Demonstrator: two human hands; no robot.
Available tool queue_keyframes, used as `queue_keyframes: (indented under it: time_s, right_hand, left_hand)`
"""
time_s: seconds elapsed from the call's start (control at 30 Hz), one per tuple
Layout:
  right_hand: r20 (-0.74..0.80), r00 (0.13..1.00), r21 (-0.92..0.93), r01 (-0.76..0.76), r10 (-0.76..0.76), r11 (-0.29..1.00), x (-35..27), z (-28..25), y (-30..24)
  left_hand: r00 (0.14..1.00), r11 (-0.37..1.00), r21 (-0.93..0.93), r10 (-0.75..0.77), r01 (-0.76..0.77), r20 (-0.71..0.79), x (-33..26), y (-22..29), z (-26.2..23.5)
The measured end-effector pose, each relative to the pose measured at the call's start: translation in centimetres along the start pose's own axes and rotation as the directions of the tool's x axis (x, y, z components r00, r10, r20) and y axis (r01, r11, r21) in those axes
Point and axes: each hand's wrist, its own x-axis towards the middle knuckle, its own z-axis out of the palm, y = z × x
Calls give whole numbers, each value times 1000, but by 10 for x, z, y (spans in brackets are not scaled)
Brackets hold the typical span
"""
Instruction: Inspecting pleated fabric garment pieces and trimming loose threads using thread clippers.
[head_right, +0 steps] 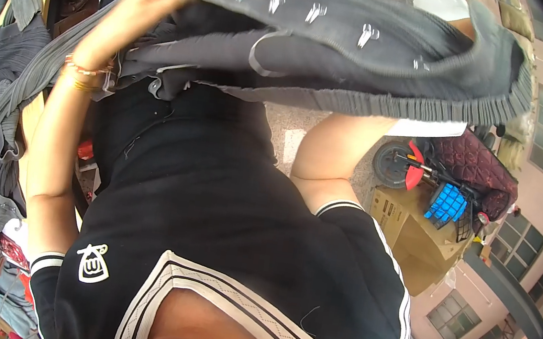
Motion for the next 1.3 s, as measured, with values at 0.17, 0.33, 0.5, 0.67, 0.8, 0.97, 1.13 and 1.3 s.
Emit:
queue_keyframes:
  time_s: [0.17, 0.33, 0.5, 0.67, 0.8, 0.97, 1.13, 1.3]
  right_hand:
    - [-129, 992, -10, 5, -6, 1000, 18, -32, -11]
    - [-171, 968, -393, 104, -184, 914, 23, -97, -9]
    - [-421, 884, -302, 74, -202, 951, 33, -60, 28]
    - [-429, 881, -353, 40, -200, 935, 12, -66, 38]
    - [-456, 884, -710, -291, -103, 641, -16, -109, 41]
    - [-633, 774, -762, -624, 4, 175, -47, -142, 78]
    - [-441, 897, -895, -442, -27, -54, -52, -134, 99]
    - [-440, 875, -895, -407, 201, -185, -40, -89, 132]
  left_hand:
    - [910, 879, -441, -319, 180, -265, -55, -4, -112]
    - [815, 885, -462, -311, 61, -488, -89, 12, -180]
    - [789, 961, -274, -192, 31, -584, -110, 83, -161]
    - [855, 886, -342, -420, 314, -303, -142, 105, -135]
    - [807, 847, -203, -530, 491, -259, -161, 91, -72]
    - [871, 614, 619, -309, 490, -382, -168, 52, -17]
    - [876, 498, 741, -88, 450, -473, -151, 71, 2]
    - [875, 779, 465, -211, 420, -436, -116, 67, 44]
